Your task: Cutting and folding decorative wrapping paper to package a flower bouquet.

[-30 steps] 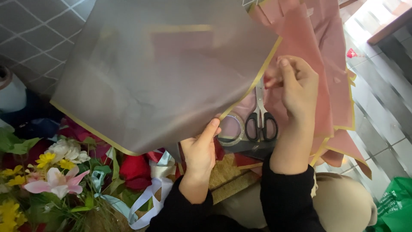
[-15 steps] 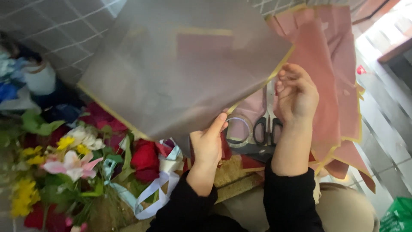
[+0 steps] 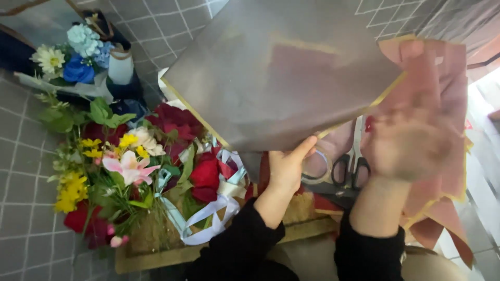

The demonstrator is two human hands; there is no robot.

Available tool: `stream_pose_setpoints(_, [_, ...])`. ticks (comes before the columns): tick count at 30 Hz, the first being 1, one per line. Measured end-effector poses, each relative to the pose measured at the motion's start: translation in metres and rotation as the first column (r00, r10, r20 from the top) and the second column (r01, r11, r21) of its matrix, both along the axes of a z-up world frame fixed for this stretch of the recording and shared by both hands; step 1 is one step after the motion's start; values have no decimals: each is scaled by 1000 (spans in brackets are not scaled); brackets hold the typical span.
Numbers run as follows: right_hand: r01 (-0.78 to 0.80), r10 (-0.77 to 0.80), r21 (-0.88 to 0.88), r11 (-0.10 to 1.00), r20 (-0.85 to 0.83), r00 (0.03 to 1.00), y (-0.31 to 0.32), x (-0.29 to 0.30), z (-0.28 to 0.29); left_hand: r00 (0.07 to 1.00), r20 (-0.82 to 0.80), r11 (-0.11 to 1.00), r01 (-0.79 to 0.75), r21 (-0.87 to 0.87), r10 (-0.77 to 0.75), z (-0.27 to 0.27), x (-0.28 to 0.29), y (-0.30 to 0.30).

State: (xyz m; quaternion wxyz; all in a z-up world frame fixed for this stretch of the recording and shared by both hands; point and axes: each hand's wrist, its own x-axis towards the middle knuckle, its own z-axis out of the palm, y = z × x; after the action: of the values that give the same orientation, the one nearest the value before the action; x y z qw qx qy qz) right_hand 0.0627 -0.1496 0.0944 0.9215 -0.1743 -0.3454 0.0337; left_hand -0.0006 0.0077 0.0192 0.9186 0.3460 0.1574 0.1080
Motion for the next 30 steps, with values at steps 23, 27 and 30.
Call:
stream_pose_setpoints(23, [255, -357, -891, 376, 114, 927, -23, 1, -43, 795, 476, 920, 382, 90, -377, -3, -79, 244])
stream_pose_setpoints(27, [94, -257, -927, 363, -2, 966, -21, 7, -55, 862, 291, 907, 369, 202, -415, -8, -81, 239])
stream_pose_setpoints(30, [91, -222, -937, 336, 15, 975, -20, 17, -75, 967, 40, 822, 190, 537, -250, -18, -80, 223])
